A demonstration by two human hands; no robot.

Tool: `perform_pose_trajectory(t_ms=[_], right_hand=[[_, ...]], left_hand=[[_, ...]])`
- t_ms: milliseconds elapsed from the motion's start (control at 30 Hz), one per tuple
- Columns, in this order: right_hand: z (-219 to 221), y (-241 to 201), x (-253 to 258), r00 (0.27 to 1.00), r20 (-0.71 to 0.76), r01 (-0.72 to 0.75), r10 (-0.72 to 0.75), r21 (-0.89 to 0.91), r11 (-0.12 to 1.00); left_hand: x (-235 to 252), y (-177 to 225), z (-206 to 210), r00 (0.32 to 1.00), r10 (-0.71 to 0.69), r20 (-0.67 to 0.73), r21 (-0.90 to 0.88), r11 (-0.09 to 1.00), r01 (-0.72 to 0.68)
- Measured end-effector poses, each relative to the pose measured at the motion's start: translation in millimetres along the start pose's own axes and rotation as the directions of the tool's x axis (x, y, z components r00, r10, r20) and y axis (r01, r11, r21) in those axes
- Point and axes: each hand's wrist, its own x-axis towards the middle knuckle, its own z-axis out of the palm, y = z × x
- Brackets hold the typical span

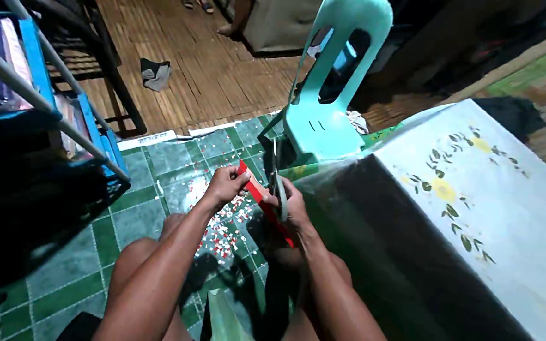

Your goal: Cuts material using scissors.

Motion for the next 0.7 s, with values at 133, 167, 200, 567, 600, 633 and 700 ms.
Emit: perform_pose_trajectory(t_ms=[133, 167, 200, 567, 600, 633, 700], right_hand=[[20, -11, -1, 0.996, -0.019, -0.093, 0.092, -0.061, 0.994], [23, -13, -2, 0.995, -0.017, -0.102, 0.101, -0.066, 0.993], [25, -14, -2, 0.994, -0.012, -0.107, 0.107, -0.062, 0.992], [12, -13, -17, 0.996, 0.059, -0.060, 0.061, -0.025, 0.998], [7, -13, -19, 0.997, 0.055, -0.051, 0.053, -0.023, 0.998], [3, -15, -22, 0.998, 0.045, -0.047, 0.047, -0.004, 0.999], [-3, -18, -28, 1.000, 0.023, -0.022, 0.021, 0.068, 0.997]], left_hand=[[4, -4, -8, 0.993, 0.009, -0.121, -0.081, 0.996, -0.019], [4, -4, -10, 0.990, 0.013, -0.137, -0.106, 0.994, -0.028], [3, -3, -11, 0.989, 0.020, -0.149, -0.132, 0.990, -0.040], [3, 12, -28, 0.842, -0.056, -0.537, -0.219, 0.973, -0.075], [4, 13, -30, 0.822, -0.053, -0.568, -0.198, 0.978, -0.073], [4, 13, -31, 0.812, -0.040, -0.582, -0.151, 0.987, -0.060], [1, 9, -27, 0.829, 0.016, -0.559, 0.019, 1.000, -0.006]])
